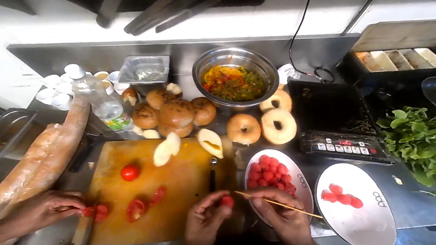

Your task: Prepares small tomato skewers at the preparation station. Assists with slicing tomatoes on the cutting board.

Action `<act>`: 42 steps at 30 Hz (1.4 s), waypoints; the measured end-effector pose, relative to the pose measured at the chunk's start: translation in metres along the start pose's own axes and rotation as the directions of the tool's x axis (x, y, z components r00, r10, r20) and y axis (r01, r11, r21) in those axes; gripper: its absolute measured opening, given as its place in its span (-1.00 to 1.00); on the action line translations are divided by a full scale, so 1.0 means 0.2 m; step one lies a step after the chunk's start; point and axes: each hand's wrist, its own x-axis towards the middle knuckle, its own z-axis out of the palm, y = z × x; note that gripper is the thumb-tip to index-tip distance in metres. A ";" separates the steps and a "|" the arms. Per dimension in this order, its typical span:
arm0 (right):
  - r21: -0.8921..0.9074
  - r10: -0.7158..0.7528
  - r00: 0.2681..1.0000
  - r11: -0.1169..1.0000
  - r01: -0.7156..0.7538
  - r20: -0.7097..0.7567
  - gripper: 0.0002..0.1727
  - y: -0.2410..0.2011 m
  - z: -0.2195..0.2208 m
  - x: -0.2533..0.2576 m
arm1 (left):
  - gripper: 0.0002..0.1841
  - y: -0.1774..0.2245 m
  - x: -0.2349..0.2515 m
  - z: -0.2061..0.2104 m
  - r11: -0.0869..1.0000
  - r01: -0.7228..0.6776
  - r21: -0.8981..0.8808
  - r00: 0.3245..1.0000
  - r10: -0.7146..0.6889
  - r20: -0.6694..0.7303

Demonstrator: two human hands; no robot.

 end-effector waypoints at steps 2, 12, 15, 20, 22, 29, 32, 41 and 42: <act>-0.006 0.017 1.000 1.000 -0.017 -0.015 -0.80 0.01 -0.01 0.00 | -0.62 -0.01 0.00 -0.02 0.985 0.072 -0.156 0.997 -0.065 0.047; 0.173 0.523 0.849 0.832 -0.527 0.070 -0.68 -0.01 0.02 -0.01 | -0.49 -0.04 0.01 0.01 0.994 -0.036 -0.108 0.992 0.048 0.116; 0.226 0.502 0.857 0.827 -0.515 0.115 -0.73 0.02 0.02 -0.04 | -0.54 -0.06 0.00 0.06 0.995 -0.098 0.019 0.990 0.095 0.105; 0.322 0.515 0.852 0.794 -0.515 0.093 -0.76 0.03 -0.01 -0.06 | -0.50 -0.06 0.01 0.06 0.986 -0.149 0.073 0.978 0.136 0.158; 0.256 0.445 0.893 0.872 -0.417 -0.062 -0.78 0.00 -0.10 -0.06 | -0.54 -0.07 0.02 0.04 0.984 -0.135 0.115 0.988 0.125 0.089; -0.726 0.025 0.865 0.532 -0.436 -0.501 -0.74 -0.10 -0.78 -0.18 | -0.70 -0.10 0.10 0.08 0.716 -0.166 0.678 0.984 0.076 0.161; -0.771 -0.017 0.839 0.404 -0.492 -0.544 -0.61 -0.13 -0.84 -0.24 | -0.68 -0.09 0.20 0.20 0.487 -0.298 0.821 0.934 -0.032 0.357; -0.593 -0.007 0.919 0.766 -0.249 -0.394 -0.57 -0.09 -0.63 -0.24 | -0.59 -0.08 0.42 0.39 0.311 -0.537 0.784 0.660 -0.423 0.621; -0.561 0.003 0.933 0.798 -0.219 -0.361 -0.55 -0.08 -0.61 -0.24 | -0.61 -0.09 0.42 0.37 0.342 -0.548 0.764 0.669 -0.369 0.645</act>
